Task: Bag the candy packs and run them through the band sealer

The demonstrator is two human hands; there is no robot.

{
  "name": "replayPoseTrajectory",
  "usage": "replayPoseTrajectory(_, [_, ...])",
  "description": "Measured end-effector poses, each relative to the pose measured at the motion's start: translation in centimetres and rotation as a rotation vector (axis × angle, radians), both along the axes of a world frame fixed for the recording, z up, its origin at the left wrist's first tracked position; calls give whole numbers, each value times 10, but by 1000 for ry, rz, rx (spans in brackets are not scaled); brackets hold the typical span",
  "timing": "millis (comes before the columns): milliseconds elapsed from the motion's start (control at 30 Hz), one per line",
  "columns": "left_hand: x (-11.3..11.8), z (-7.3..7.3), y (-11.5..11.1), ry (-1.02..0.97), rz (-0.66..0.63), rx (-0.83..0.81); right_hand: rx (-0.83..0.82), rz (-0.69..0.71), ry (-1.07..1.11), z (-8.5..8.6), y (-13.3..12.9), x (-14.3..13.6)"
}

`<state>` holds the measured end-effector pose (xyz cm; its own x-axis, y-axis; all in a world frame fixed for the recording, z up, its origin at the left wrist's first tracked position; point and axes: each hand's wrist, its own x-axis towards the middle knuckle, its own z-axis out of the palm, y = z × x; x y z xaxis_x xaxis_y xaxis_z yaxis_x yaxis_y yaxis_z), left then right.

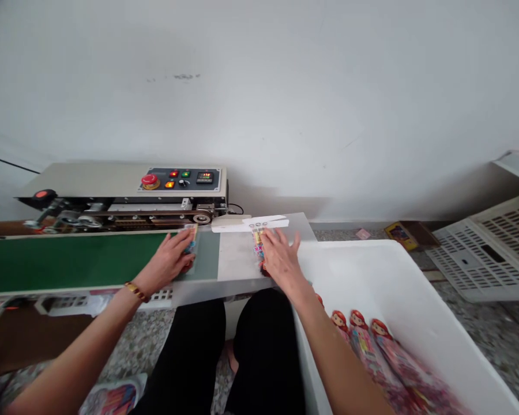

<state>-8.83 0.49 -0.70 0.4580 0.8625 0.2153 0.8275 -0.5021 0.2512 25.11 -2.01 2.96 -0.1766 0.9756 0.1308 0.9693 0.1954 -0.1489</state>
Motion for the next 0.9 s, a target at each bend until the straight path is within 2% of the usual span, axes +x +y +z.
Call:
replayPoseTrajectory(67, [-19, 1, 0, 21, 69, 45, -9, 49, -36, 3, 4, -14])
replayPoseTrajectory(133, [-22, 5, -3, 44, 155, 113, -3, 101, -38, 7, 11, -37])
replayPoseTrajectory(200, [-7, 10, -8, 31, 181, 163, 3, 139, -18, 11, 19, -62])
replayPoseTrajectory(300, [40, 15, -13, -23, 103, 143, -16, 160, 46, 13, 24, -88])
replayPoseTrajectory(400, [84, 16, -13, -34, 37, 67, -17, 119, 141, 9, 23, -85])
replayPoseTrajectory(500, [105, 15, -10, -4, -15, 31, 17, 34, 179, 4, 21, -62])
replayPoseTrajectory(633, [105, 12, -10, 31, -52, 31, 5, 20, 175, 9, 31, -50])
replayPoseTrajectory(900, [104, 4, -12, 25, -48, 36, -196, 115, 73, 28, 79, -94])
